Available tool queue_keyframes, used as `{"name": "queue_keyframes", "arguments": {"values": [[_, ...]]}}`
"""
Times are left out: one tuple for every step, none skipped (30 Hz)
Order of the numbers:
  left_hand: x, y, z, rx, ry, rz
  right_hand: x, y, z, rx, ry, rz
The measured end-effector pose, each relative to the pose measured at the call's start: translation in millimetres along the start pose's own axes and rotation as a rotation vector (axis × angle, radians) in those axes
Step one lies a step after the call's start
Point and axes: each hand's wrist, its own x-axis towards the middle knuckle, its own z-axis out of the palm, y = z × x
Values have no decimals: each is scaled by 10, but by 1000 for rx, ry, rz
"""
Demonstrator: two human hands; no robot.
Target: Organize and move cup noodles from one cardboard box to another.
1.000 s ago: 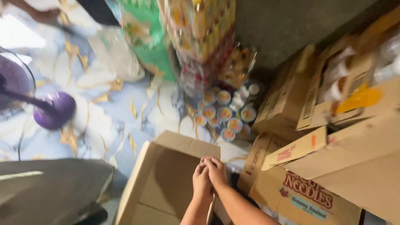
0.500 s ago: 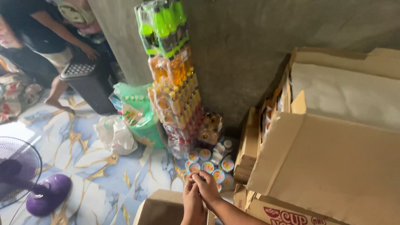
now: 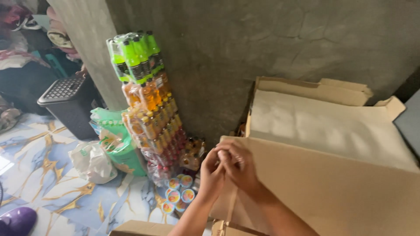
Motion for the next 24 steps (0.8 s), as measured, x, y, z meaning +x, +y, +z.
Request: {"name": "queue_keyframes", "arguments": {"values": [[93, -20, 184, -1, -6, 4, 49, 83, -289, -4, 3, -6], [187, -41, 367, 192, -63, 86, 96, 168, -577, -74, 28, -41], [288, -64, 563, 383, -121, 169, 149, 250, -879, -148, 54, -77], [368, 53, 801, 379, -130, 174, 212, 352, -1119, -155, 60, -82], [431, 162, 1041, 604, -168, 226, 261, 450, -1364, -226, 65, 42], [496, 270, 1271, 830, -205, 278, 311, 552, -1603, -296, 70, 167], [631, 113, 1375, 822, -214, 275, 306, 743, -1812, -305, 74, 172], [770, -48, 1473, 930, -279, 231, 301, 938, -2015, -445, -8, 307], [895, -213, 1562, 1038, -340, 184, 288, 1134, -2211, -581, -96, 444], [1054, -426, 1587, 1030, -344, 179, 249, 1211, -2329, -588, -97, 451], [1217, -626, 1585, 1216, -378, 86, 220, 1290, -2415, -711, -230, 527], [1383, -825, 1576, 1401, -412, -11, 195, 1369, -2493, -833, -365, 602], [1462, -853, 1593, 1398, -421, -14, 164, 1408, -2524, -835, -363, 611], [1547, -879, 1606, 1488, -437, -150, 138, 1448, -2549, -860, -399, 678], [1629, -907, 1613, 1575, -451, -292, 111, 1486, -2569, -883, -438, 747], [1718, -992, 1574, 1572, -462, -297, 102, 1504, -2573, -884, -438, 759], [1818, -1064, 1517, 1632, -455, -372, 113, 1529, -2559, -875, -434, 762], [1916, -1134, 1451, 1690, -448, -447, 123, 1552, -2536, -866, -430, 765], [1922, -1140, 1463, 1688, -459, -460, 97, 1536, -2544, -863, -436, 780], [1930, -1141, 1466, 1706, -510, -547, 74, 1517, -2544, -853, -449, 790], [1976, -1127, 1472, 1721, -552, -625, 96, 1509, -2544, -848, -460, 790], [1985, -1188, 1459, 1717, -555, -630, 64, 1542, -2543, -849, -464, 794], [2037, -1222, 1456, 1804, -581, -640, 85, 1578, -2547, -842, -444, 791], [2087, -1252, 1451, 1890, -607, -649, 107, 1608, -2547, -835, -425, 788]]}}
